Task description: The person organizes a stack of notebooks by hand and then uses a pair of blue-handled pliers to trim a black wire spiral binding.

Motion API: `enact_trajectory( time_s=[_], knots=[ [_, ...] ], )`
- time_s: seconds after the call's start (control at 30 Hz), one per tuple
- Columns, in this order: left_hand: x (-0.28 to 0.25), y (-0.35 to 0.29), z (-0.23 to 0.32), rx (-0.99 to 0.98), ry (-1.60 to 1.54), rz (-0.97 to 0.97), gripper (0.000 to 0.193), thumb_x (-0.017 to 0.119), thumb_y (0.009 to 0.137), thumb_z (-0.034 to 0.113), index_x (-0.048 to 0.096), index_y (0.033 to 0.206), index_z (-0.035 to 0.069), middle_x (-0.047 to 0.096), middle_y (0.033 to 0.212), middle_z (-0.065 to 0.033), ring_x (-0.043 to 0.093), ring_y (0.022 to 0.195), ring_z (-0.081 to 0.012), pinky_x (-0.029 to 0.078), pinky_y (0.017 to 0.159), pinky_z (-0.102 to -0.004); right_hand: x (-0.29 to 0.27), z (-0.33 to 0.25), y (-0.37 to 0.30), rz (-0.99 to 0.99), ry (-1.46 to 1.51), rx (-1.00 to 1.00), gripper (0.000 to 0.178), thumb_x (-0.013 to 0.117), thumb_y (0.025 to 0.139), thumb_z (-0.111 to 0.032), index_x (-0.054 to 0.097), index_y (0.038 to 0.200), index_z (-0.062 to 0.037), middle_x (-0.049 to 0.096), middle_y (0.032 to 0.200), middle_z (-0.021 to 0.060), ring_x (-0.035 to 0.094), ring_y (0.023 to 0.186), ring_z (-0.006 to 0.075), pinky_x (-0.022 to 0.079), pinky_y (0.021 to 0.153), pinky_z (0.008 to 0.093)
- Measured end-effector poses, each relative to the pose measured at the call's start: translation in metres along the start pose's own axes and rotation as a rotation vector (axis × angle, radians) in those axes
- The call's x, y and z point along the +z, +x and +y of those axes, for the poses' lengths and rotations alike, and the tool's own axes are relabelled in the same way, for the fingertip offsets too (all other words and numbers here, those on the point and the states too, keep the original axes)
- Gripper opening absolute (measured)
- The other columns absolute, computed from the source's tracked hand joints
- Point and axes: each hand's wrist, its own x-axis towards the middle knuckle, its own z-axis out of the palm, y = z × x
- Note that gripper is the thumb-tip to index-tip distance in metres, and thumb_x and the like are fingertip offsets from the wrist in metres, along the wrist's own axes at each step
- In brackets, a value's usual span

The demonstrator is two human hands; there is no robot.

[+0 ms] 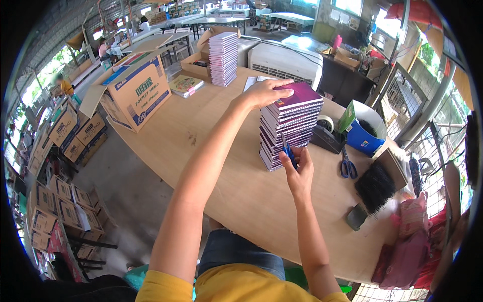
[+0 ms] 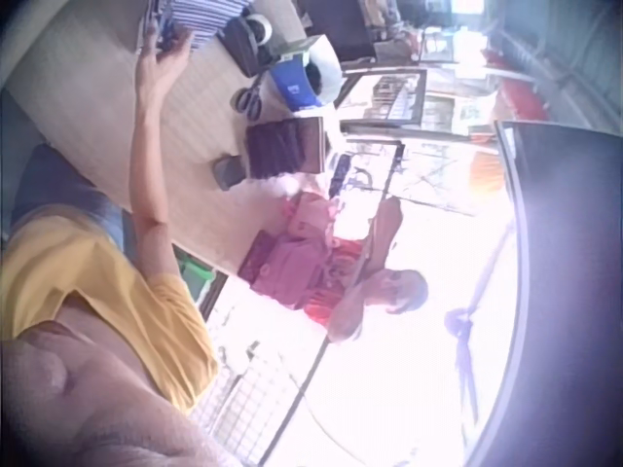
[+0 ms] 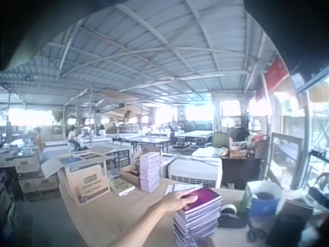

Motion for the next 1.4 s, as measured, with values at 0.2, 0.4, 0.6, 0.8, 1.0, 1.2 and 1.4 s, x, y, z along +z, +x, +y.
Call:
enact_trajectory(
  time_s=[0.2,0.4,0.6,0.8,1.0,1.2,1.4],
  knots=[
    [-0.001,0.0,0.0,-0.015,-0.054,-0.028,0.051,0.067,0.086,0.036,0.057,0.132,0.017,0.061,0.124,-0.011,0.062,0.092,-0.0148,0.053,0.075,-0.0284,0.004,-0.006,0.001,0.018,-0.072,0.032,0.039,0.073,0.08,-0.029,0.057,0.093,0.0042,0.061,0.074,0.0108,0.056,0.064,0.0158,0.047,0.06,0.0297],
    [0.0,-0.001,0.002,-0.014,-0.048,-0.021,0.051,0.068,0.086,0.036,0.058,0.131,0.016,0.062,0.123,-0.0094,0.063,0.091,-0.0145,0.053,0.074,-0.0281,0.008,-0.008,0.0,0.031,-0.139,0.011,0.04,0.073,0.08,-0.029,0.056,0.092,0.005,0.061,0.076,0.0131,0.057,0.066,0.0189,0.048,0.061,0.0314],
    [0.0,-0.002,0.002,0.021,0.02,0.025,0.052,0.068,0.085,0.038,0.058,0.131,0.016,0.06,0.126,-0.0097,0.062,0.094,-0.0148,0.052,0.076,-0.0281,0.007,-0.007,0.002,-0.003,-0.126,0.015,0.038,0.073,0.081,-0.027,0.055,0.09,0.0048,0.06,0.078,0.0147,0.057,0.067,0.0195,0.048,0.06,0.0336],
    [0.0,0.0,-0.001,-0.029,-0.081,-0.025,0.053,0.069,0.084,0.038,0.058,0.131,0.014,0.059,0.127,-0.0097,0.061,0.096,-0.0146,0.051,0.079,-0.0283,0.011,-0.001,0.0,0.195,-0.471,-0.467,0.029,0.069,0.085,-0.021,0.055,0.091,0.0032,0.062,0.076,0.0154,0.061,0.064,0.025,0.048,0.059,0.0362],
    [-0.002,0.0,0.0,-0.021,-0.039,-0.025,0.053,0.069,0.084,0.038,0.058,0.131,0.015,0.061,0.124,-0.0104,0.062,0.098,-0.0146,0.05,0.083,-0.0274,-0.008,-0.003,0.017,-0.455,0.987,0.73,0.02,0.064,0.089,-0.018,0.058,0.093,0.0004,0.063,0.079,0.0094,0.059,0.063,0.0182,0.047,0.055,0.0296],
    [0.0,-0.001,0.003,-0.025,-0.065,-0.037,0.05,0.067,0.086,0.036,0.057,0.131,0.016,0.061,0.125,-0.0104,0.062,0.098,-0.0143,0.051,0.082,-0.0278,-0.001,0.004,0.001,0.0,0.045,-0.008,0.03,0.071,0.083,-0.022,0.056,0.094,0.0017,0.062,0.084,0.013,0.061,0.073,0.0227,0.048,0.066,0.0336],
    [-0.001,0.003,-0.002,0.046,-0.01,-0.011,0.051,0.067,0.086,0.036,0.056,0.133,0.018,0.061,0.125,-0.008,0.062,0.096,-0.0139,0.052,0.079,-0.0277,0.004,0.011,-0.005,0.158,-0.426,-0.315,0.037,0.073,0.079,-0.026,0.056,0.098,0.001,0.06,0.092,0.0151,0.06,0.083,0.0285,0.047,0.073,0.0395]
  ],
)
